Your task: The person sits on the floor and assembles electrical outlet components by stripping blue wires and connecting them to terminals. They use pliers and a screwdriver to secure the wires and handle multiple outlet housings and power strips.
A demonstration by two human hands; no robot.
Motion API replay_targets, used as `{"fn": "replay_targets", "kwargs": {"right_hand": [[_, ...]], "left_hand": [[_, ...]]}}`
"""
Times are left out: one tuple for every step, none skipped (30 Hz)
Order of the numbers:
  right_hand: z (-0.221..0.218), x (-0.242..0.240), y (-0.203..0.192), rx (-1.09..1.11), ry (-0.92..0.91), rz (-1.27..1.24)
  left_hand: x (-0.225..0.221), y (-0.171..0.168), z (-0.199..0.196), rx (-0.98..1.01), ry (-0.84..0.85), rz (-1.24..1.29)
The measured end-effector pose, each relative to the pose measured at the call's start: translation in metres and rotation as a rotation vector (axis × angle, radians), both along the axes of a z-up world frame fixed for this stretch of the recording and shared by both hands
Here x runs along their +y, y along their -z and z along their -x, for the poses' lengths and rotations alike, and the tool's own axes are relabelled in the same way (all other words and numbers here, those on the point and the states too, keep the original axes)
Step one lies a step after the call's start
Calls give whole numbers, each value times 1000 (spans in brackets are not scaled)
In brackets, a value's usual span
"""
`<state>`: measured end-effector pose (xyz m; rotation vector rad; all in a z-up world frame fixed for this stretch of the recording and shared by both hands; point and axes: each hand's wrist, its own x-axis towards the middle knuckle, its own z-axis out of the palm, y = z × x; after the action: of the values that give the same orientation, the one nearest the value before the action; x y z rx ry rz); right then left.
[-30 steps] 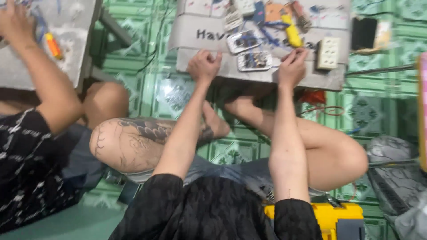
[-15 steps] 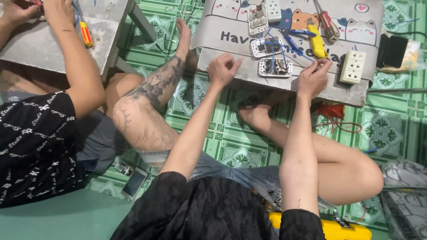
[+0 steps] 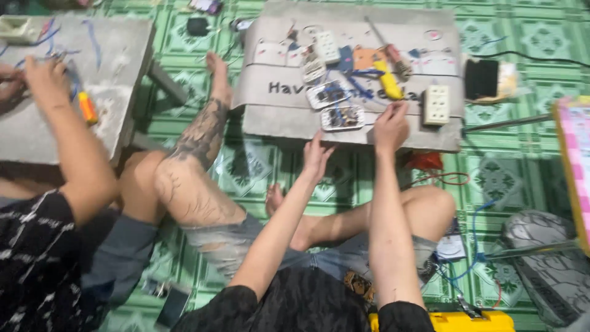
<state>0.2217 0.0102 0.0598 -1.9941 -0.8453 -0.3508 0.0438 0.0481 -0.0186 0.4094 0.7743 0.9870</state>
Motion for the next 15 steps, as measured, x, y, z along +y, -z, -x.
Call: {"fn": "replay_targets", "kwargs": {"right_hand": [[1, 0, -1, 43, -8, 14], [2, 0, -1, 86, -17, 28], [1, -2, -7, 75, -18, 23], [0, -4, -12, 126, -28, 25], [7, -6, -13, 186, -44, 32], [7, -8, -14, 186, -50, 31], [7, -10, -15, 200, -47, 40], [8, -11, -16, 215, -44, 50], [8, -12, -14, 209, -63, 48], [8, -13, -11, 179, -31, 54], [9, -16, -6, 151, 3, 61], [9, -16, -4, 147, -15, 61], [8, -17, -2, 157, -10, 69], [7, -18, 1, 168, -5, 77], [10, -21, 2, 161, -14, 80]], "left_hand": [[2, 10, -3, 33, -45, 14], [4, 20, -5, 66, -90, 28], [3, 15, -8, 55, -91, 23], [1, 12, -11, 87, -112, -18], [-1, 11, -3, 130, -139, -54], [2, 22, -6, 129, -145, -55], [5, 32, -7, 126, -142, -68], [8, 41, -7, 122, -139, -80], [8, 41, -6, 117, -159, -83], [8, 40, -4, 108, -141, -74], [5, 41, -1, 101, -121, -63], [4, 37, 0, 99, -139, -63], [1, 33, 1, 88, -135, -63], [-2, 29, 1, 77, -132, -63], [-5, 32, 4, 71, -141, -61]]}}
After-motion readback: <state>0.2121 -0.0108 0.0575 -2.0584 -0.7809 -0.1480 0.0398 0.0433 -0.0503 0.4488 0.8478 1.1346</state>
